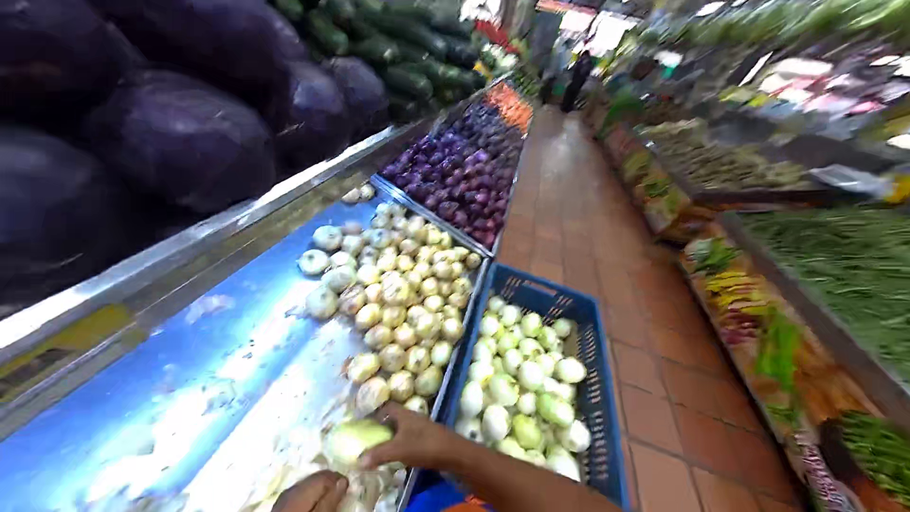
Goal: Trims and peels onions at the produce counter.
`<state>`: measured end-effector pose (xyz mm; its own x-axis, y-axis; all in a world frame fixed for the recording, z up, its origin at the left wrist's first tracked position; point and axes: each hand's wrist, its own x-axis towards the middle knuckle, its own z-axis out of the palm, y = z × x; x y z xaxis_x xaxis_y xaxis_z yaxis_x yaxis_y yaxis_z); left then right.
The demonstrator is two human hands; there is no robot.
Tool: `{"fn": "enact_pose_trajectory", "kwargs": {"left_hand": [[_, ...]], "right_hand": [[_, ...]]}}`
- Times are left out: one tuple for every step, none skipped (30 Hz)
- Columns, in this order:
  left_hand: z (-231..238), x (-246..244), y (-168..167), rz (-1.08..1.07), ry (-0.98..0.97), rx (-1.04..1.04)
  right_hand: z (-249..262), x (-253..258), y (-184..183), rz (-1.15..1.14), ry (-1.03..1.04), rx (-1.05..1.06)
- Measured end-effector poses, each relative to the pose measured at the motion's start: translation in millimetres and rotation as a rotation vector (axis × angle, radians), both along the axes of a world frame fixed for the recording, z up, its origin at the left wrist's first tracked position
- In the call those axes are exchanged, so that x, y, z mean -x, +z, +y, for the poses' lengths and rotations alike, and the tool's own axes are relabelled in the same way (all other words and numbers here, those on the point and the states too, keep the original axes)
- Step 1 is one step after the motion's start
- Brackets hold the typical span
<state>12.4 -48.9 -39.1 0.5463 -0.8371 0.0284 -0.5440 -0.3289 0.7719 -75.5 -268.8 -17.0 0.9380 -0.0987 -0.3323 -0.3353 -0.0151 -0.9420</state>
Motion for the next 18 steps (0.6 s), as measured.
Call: {"fn": "enact_pose_trajectory", "kwargs": {"left_hand": [[1.4,-5.5,-15.2,-0.007,0.039,0.023],[2.7,-8.1,-25.4,-0.027,0.103,0.003],[5.0,-11.8,-35.3,-0.058,0.18,-0.054],[9.8,-19.4,-48.1,-0.093,0.261,-0.135],[21.8,-30.8,-62.4,-0.057,0.354,-0.241],[40.5,-46.9,-78.7,0.024,0.463,-0.318],[61.8,-63.3,-92.0,0.127,0.589,-0.317],[80.8,-75.5,-99.6,0.225,0.744,-0.213],[94.2,-83.2,-99.9,0.339,0.92,-0.032],[101.2,-87.7,-94.1,0.482,1.096,0.208],[104.9,-92.4,-85.6,0.66,1.248,0.474],[107.3,-97.5,-76.7,0.838,1.361,0.728],[111.0,-101.0,-73.7,0.978,1.401,0.931],[111.1,-102.3,-75.6,1.04,1.409,1.052],[105.2,-101.3,-78.9,1.04,1.42,1.093],[93.6,-99.7,-82.5,1.02,1.439,1.064],[77.6,-98.1,-85.6,1.014,1.457,0.995],[59.9,-96.0,-89.1,1.039,1.462,0.926]], "right_hand": [[-14.9,3.2,-6.1,0.02,-0.057,-0.033],[-31.0,10.8,-13.3,0.061,-0.15,-0.055],[-48.9,22.2,-17.2,0.115,-0.267,-0.057],[-69.3,35.8,-21.3,0.183,-0.392,-0.035],[-90.6,49.4,-28.8,0.239,-0.512,-0.012],[-112.2,60.1,-37.8,0.286,-0.64,-0.02],[-134.6,69.4,-51.1,0.309,-0.799,-0.047],[-156.9,79.4,-65.0,0.316,-0.948,-0.079],[-175.4,91.2,-73.5,0.302,-1.058,-0.112],[-187.9,102.2,-75.2,0.276,-1.134,-0.142],[-194.8,111.5,-71.9,0.245,-1.168,-0.162],[-197.7,117.0,-66.2,0.228,-1.175,-0.169],[-197.7,116.9,-59.8,0.24,-1.164,-0.167],[-196.1,113.2,-54.7,0.275,-1.144,-0.175],[-194.6,108.1,-52.2,0.318,-1.108,-0.2],[-194.4,102.3,-52.8,0.34,-1.068,-0.244],[-195.1,96.6,-55.0,0.344,-1.022,-0.3],[-196.2,92.1,-58.5,0.332,-0.98,-0.359]]}}
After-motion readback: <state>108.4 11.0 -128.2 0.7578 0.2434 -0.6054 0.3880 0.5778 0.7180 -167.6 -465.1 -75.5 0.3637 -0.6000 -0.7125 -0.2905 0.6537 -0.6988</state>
